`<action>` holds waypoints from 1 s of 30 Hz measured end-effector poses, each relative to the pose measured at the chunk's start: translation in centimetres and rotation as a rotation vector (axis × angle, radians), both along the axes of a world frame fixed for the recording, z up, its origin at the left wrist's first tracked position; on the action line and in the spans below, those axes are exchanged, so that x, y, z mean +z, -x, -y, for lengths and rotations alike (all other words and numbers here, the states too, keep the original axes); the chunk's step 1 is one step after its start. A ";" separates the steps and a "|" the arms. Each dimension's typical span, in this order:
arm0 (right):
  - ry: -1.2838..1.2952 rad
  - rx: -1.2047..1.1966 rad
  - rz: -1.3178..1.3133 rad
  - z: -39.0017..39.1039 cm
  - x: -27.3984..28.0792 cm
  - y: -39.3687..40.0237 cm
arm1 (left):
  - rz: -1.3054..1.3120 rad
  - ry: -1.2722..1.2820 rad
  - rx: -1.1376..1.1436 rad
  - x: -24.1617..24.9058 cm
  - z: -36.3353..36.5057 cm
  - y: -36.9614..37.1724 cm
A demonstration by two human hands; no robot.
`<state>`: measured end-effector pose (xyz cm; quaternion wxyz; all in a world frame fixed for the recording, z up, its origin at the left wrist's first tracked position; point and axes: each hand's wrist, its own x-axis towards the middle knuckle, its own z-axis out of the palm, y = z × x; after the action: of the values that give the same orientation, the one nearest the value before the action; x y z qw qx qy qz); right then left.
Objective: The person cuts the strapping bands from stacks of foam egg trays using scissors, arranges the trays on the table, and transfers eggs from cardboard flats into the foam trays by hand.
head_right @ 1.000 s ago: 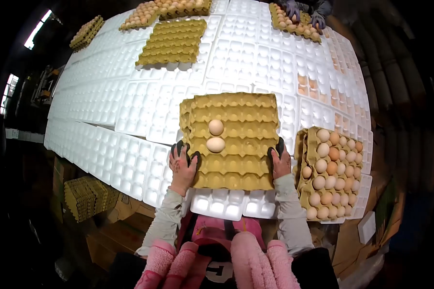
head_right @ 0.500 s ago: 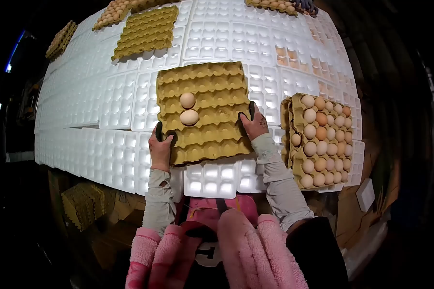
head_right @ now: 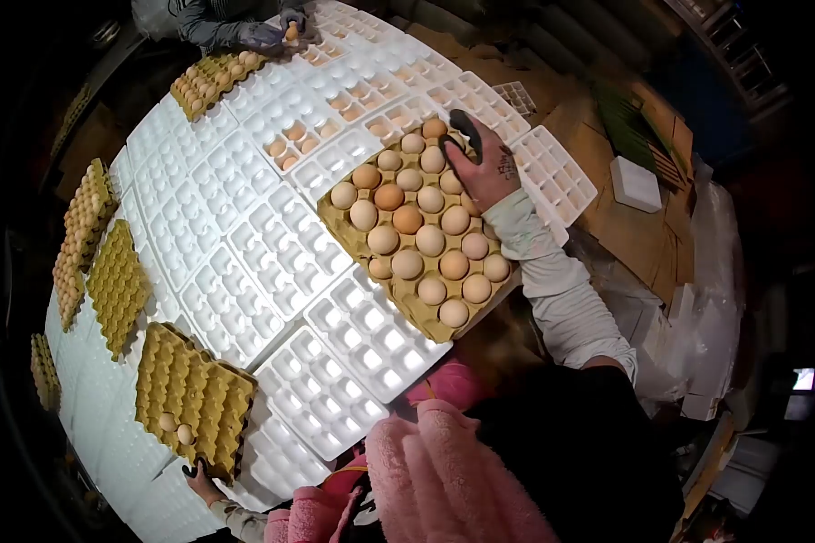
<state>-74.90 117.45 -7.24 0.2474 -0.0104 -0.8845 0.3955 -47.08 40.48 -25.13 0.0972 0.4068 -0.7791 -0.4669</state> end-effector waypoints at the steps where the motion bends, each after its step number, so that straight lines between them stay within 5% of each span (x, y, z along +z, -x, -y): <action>1: 0.016 -0.031 0.062 -5.6 -2.6 1.8 | 0.566 0.707 0.072 5.4 -7.4 3.6; 2: 0.226 -0.073 0.277 -8.8 -4.1 2.7 | 0.735 1.046 0.159 7.4 -10.7 6.0; 4: 0.700 0.133 0.721 -20.5 -17.1 6.4 | 0.000 1.234 0.036 8.0 -16.5 10.0; 6: 0.712 0.302 0.895 -18.6 -17.6 4.3 | -0.414 0.345 -0.066 7.3 -28.8 15.1; 8: 0.604 0.299 0.984 -18.1 -17.1 5.1 | -0.512 -0.582 -0.097 6.5 -40.0 18.6; 11: 0.517 0.295 1.013 -17.4 -16.3 6.2 | -0.116 -0.888 -0.302 1.5 -51.3 22.0; 16: 0.439 0.279 1.022 -16.9 -15.8 7.2 | -0.067 -0.881 -0.419 0.6 -57.6 26.2; 25: 0.294 0.270 0.878 -10.9 -13.4 7.3 | -0.338 -0.842 -0.439 1.0 -56.3 22.0; 30: 0.181 0.352 0.691 -2.5 -11.9 8.6 | -0.502 -0.299 -0.421 7.7 -49.1 19.2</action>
<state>-83.54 119.98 -19.16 -0.1383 -0.0129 -0.8655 0.4812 -66.29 89.61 -17.42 0.1267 0.1196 -0.7208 -0.6709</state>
